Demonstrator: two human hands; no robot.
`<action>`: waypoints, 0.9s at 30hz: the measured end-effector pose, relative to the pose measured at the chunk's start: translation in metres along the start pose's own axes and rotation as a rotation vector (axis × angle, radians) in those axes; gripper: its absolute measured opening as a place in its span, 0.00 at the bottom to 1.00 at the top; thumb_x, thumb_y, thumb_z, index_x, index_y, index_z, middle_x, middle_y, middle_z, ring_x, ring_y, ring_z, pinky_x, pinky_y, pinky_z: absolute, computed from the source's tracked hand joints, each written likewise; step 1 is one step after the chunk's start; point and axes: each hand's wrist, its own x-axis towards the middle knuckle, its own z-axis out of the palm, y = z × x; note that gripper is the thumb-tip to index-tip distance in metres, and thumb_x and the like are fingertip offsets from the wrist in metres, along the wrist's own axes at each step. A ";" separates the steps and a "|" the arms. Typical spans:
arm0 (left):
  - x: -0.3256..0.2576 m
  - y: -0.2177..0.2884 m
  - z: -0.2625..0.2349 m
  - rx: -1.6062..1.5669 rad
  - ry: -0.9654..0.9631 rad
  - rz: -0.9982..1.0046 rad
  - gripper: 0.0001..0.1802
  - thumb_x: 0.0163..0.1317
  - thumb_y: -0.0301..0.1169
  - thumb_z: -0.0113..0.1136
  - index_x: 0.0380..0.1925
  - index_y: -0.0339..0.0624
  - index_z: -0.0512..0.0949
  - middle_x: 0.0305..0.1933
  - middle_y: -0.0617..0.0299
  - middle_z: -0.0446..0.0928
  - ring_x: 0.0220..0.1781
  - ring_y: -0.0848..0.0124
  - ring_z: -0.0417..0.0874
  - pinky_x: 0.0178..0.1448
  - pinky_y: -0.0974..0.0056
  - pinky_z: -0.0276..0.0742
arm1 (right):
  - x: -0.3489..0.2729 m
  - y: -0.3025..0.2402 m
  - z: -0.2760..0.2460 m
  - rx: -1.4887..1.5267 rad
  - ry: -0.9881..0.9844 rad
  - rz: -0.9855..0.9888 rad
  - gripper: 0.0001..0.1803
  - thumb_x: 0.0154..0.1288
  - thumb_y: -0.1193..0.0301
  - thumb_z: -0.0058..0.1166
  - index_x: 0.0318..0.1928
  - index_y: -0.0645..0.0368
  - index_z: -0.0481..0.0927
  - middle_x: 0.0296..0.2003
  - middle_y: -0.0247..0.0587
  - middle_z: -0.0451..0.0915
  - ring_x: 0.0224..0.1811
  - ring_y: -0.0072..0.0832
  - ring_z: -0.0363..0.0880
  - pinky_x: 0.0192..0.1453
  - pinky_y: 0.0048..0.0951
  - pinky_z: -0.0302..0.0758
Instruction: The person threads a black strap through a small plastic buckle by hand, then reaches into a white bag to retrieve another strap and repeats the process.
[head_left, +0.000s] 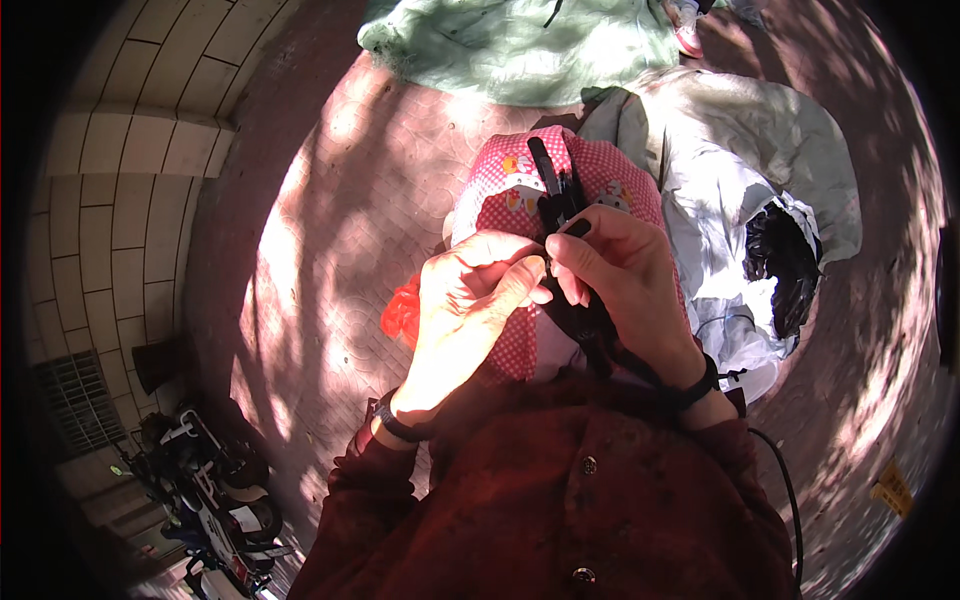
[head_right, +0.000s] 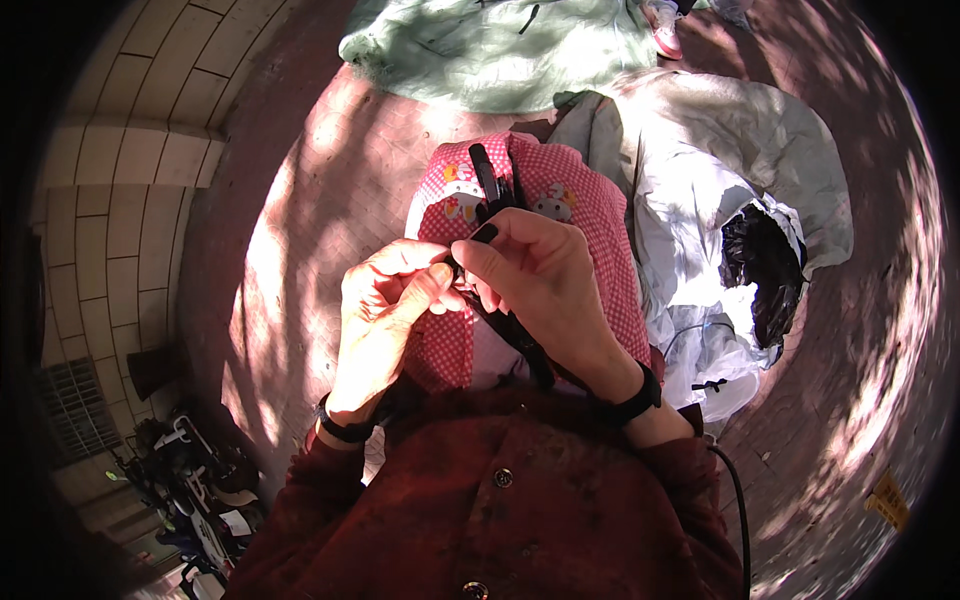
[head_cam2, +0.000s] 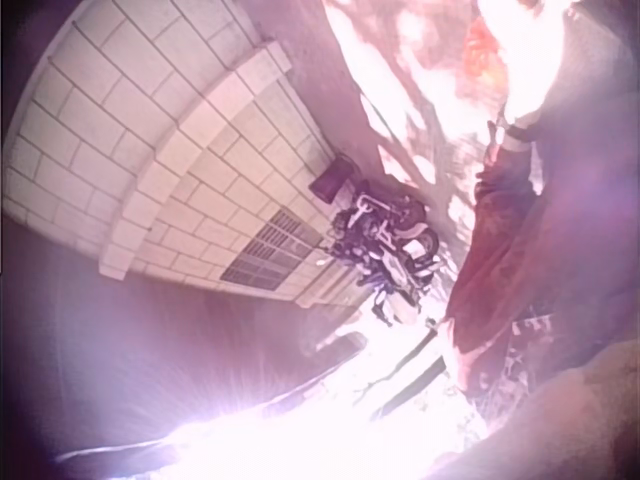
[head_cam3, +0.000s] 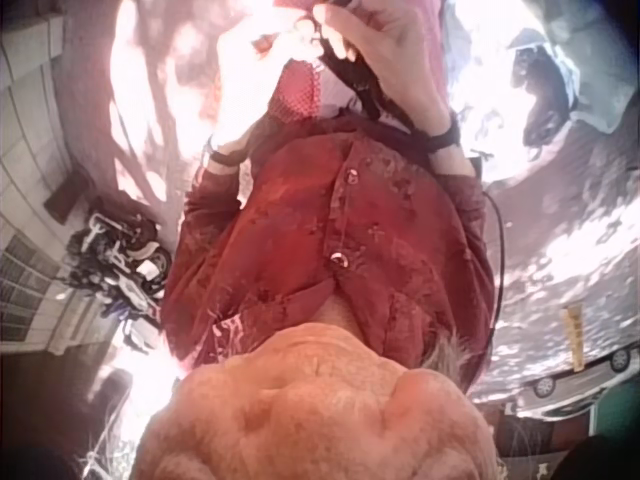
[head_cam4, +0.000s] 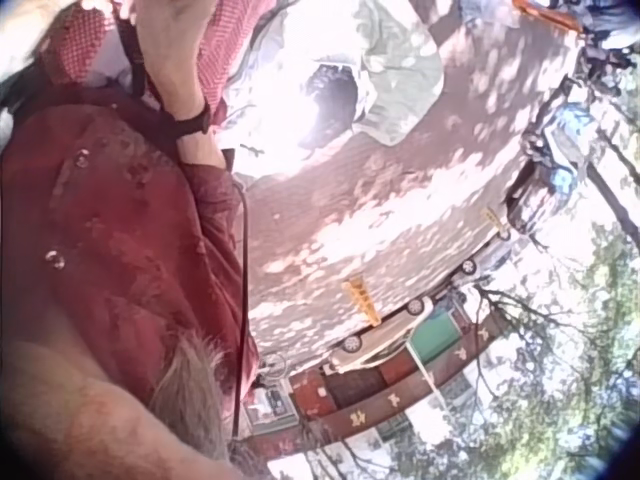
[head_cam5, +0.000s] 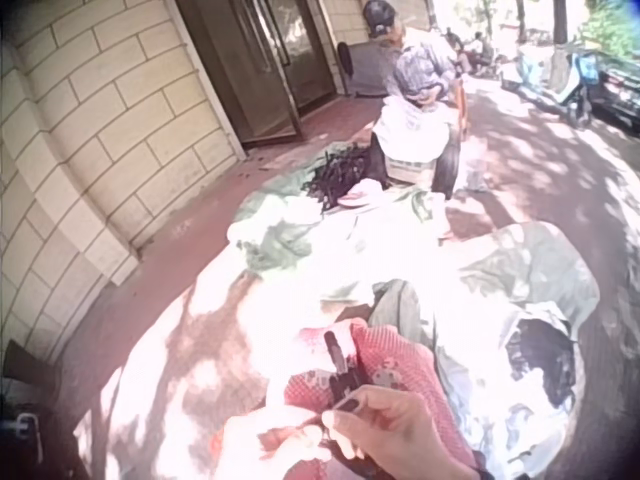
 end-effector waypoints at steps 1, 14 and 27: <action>0.000 -0.001 0.000 -0.035 0.009 0.006 0.09 0.67 0.22 0.59 0.46 0.32 0.79 0.38 0.59 0.82 0.37 0.72 0.85 0.45 0.69 0.83 | 0.000 -0.002 0.000 0.061 -0.018 0.048 0.05 0.68 0.75 0.57 0.34 0.62 0.79 0.22 0.32 0.77 0.21 0.15 0.71 0.25 0.18 0.65; -0.004 0.000 -0.009 -0.110 -0.087 0.037 0.13 0.67 0.20 0.57 0.51 0.31 0.77 0.39 0.53 0.84 0.40 0.68 0.87 0.47 0.67 0.83 | -0.001 -0.005 -0.005 0.288 -0.074 0.099 0.06 0.70 0.73 0.55 0.37 0.64 0.79 0.23 0.37 0.79 0.20 0.18 0.73 0.24 0.19 0.68; -0.006 0.012 -0.001 -0.086 -0.089 0.006 0.13 0.66 0.17 0.55 0.50 0.30 0.76 0.43 0.51 0.83 0.43 0.69 0.86 0.51 0.67 0.82 | -0.004 -0.012 -0.004 0.171 -0.064 0.062 0.07 0.69 0.72 0.57 0.36 0.64 0.80 0.22 0.35 0.78 0.20 0.16 0.73 0.25 0.19 0.67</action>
